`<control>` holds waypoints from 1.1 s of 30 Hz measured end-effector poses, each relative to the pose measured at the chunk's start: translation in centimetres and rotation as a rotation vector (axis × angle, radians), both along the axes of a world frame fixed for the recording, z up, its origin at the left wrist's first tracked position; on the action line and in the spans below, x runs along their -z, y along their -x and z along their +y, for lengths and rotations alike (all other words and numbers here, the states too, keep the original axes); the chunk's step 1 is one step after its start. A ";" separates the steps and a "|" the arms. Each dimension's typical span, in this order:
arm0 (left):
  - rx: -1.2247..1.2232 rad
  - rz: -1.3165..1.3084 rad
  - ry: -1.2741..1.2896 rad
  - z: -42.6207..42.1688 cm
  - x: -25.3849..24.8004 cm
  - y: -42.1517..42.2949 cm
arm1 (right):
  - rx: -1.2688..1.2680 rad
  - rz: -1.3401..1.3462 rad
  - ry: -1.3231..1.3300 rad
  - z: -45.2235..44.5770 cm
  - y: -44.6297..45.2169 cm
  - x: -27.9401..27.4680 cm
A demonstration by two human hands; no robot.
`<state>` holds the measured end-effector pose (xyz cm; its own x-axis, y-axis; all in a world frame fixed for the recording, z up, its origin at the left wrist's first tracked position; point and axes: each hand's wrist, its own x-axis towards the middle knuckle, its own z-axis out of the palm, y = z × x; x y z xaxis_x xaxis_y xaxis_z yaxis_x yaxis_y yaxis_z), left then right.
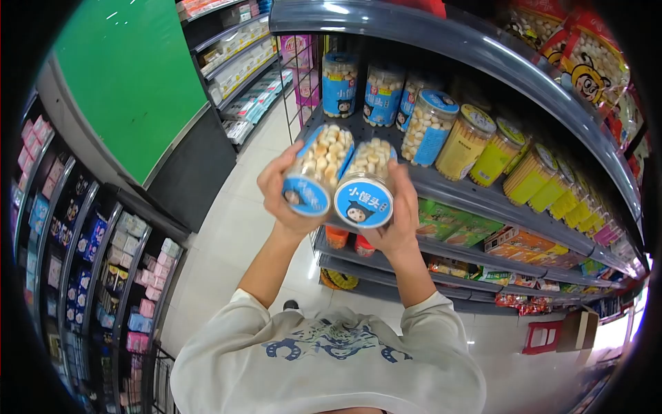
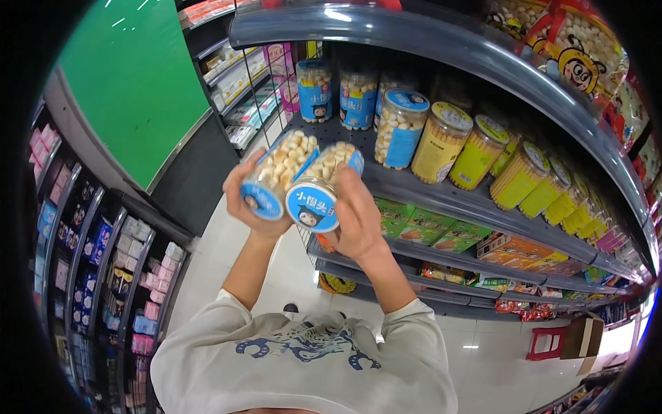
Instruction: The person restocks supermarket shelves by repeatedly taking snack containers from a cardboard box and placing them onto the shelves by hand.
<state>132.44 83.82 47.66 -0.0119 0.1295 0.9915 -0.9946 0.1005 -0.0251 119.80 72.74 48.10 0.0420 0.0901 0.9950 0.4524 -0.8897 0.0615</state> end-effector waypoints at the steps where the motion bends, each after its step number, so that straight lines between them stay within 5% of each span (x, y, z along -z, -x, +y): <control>1: -0.009 -0.041 0.030 0.5 0.8 0.7 | -0.046 0.039 -0.002 0.3 0.9 0.4; 5: 0.035 0.070 -0.174 4.7 5.1 4.8 | -0.096 0.070 -0.066 2.6 4.0 3.7; 9: 0.118 0.429 -0.546 11.2 12.7 7.3 | 0.047 0.505 -0.489 6.4 6.9 11.2; 12: -0.066 0.855 -0.730 16.6 17.3 9.4 | 0.164 0.760 -0.920 8.3 9.0 21.3; 14: 0.053 1.128 -0.620 19.7 20.5 10.1 | 0.281 1.100 -1.225 9.1 12.2 26.0; 18: 0.156 1.378 -0.640 24.8 25.7 11.0 | 0.610 1.065 -1.371 12.5 20.3 34.0; 24: 0.290 1.340 -0.908 27.7 32.4 13.3 | 0.793 1.137 -1.404 18.5 26.6 31.0; 33: 0.565 1.164 -1.106 22.0 28.3 19.3 | 0.721 1.122 -1.316 22.5 29.6 26.6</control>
